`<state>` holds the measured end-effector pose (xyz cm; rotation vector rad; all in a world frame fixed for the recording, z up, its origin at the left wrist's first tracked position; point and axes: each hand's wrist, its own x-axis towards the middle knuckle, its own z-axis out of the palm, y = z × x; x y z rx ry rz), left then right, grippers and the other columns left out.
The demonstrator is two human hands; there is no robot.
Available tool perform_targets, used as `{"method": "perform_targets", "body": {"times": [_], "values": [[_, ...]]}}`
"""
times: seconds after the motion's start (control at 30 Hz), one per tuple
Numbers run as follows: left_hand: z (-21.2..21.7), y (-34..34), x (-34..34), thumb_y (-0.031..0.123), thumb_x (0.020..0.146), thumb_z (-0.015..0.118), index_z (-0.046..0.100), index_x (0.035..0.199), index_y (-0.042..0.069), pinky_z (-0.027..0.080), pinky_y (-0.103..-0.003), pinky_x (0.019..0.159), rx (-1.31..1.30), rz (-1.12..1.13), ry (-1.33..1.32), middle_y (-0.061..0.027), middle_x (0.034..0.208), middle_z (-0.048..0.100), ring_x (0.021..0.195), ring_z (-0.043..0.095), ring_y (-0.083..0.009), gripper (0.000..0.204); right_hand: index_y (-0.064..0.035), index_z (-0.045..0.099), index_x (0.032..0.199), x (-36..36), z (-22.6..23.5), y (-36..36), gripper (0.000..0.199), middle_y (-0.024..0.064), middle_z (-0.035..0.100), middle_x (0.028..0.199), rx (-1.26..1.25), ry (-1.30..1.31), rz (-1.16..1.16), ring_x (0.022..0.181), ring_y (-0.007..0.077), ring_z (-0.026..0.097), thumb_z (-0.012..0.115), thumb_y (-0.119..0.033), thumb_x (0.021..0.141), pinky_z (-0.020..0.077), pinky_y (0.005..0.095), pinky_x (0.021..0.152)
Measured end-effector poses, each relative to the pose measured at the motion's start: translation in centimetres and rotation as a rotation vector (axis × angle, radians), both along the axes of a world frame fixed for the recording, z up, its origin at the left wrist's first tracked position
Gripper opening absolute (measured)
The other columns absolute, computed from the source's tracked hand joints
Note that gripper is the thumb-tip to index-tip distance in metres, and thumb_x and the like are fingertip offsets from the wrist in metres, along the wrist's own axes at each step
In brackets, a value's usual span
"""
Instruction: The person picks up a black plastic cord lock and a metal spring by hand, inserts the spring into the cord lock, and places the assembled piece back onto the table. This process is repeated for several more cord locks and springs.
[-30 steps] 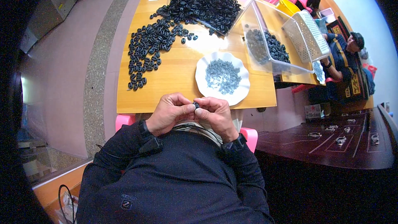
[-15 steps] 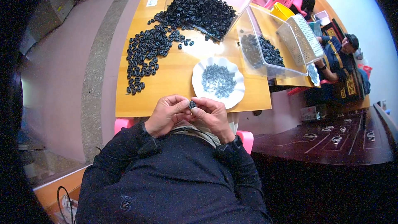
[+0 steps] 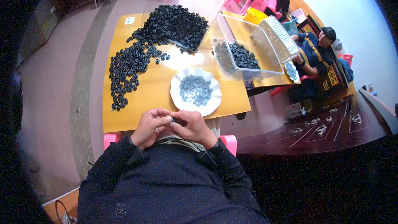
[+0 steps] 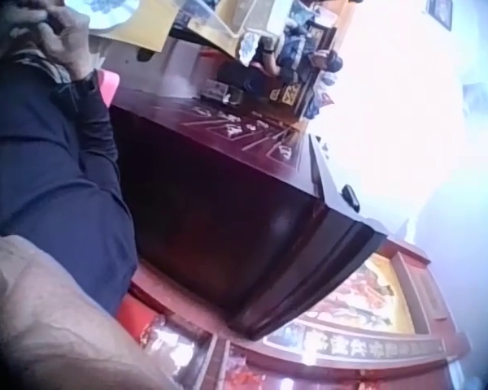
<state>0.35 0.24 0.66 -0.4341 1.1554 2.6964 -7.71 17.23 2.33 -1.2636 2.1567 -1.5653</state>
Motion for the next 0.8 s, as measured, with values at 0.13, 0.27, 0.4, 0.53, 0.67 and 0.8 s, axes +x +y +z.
{"method": "perform_targets", "body": {"times": [0.13,0.27,0.4,0.53,0.67,0.8], "values": [[-0.1,0.1,0.0,0.005,0.087,0.066,0.058,0.103,0.001,0.056,-0.024,0.068,0.038,-0.025,-0.022,-0.0087,0.089,0.067,0.076,0.067,-0.0143,0.018,0.0017,0.066,0.106,0.0,0.9,0.5,0.026,0.0076,0.067,0.079,0.171,-0.051,0.022,0.069,0.0071,0.060,0.070,-0.007,0.082,0.0468,0.0242,0.060],[-0.2,0.1,-0.1,0.007,0.088,0.066,0.059,0.103,0.002,0.056,-0.025,0.069,0.013,-0.033,-0.036,-0.0086,0.089,0.067,0.076,0.067,-0.0147,0.017,0.0009,0.065,0.102,-0.1,1.2,0.1,0.021,0.0139,0.066,0.075,0.080,0.005,0.040,0.064,0.0185,0.063,0.069,-0.008,0.083,0.0477,0.0296,0.057],[-0.1,-0.1,-0.1,0.008,0.090,0.062,0.057,0.104,0.001,0.057,-0.030,0.073,-0.008,-0.048,-0.028,-0.0089,0.093,0.065,0.081,0.066,-0.0173,0.017,0.0015,0.064,0.101,-0.1,1.1,0.1,0.018,0.0156,0.065,0.079,0.097,-0.033,0.045,0.069,0.0230,0.064,0.066,-0.009,0.086,0.0483,0.0319,0.061],[-0.3,0.0,0.0,0.009,0.090,0.063,0.057,0.104,0.001,0.057,-0.030,0.073,0.012,-0.051,-0.012,-0.0093,0.093,0.066,0.080,0.067,-0.0175,0.017,0.0012,0.064,0.101,-0.5,0.6,0.2,0.017,0.0154,0.064,0.078,0.103,0.026,0.082,0.069,0.0244,0.064,0.065,-0.008,0.087,0.0484,0.0327,0.062],[-0.1,0.0,0.1,0.008,0.090,0.063,0.057,0.103,0.002,0.056,-0.029,0.073,-0.002,-0.064,-0.011,-0.0096,0.093,0.067,0.080,0.067,-0.0173,0.016,0.0009,0.064,0.102,-0.5,0.7,0.5,0.018,0.0146,0.065,0.078,0.119,0.014,0.096,0.070,0.0218,0.064,0.065,-0.008,0.087,0.0483,0.0313,0.062],[0.0,0.0,0.1,0.009,0.089,0.064,0.058,0.104,0.002,0.056,-0.029,0.073,-0.009,-0.082,-0.002,-0.0083,0.093,0.066,0.080,0.067,-0.0165,0.018,-0.0004,0.065,0.104,-0.5,0.7,0.8,0.019,0.0108,0.066,0.080,0.092,-0.022,0.092,0.072,0.0153,0.063,0.066,-0.008,0.087,0.0485,0.0285,0.063]]}}
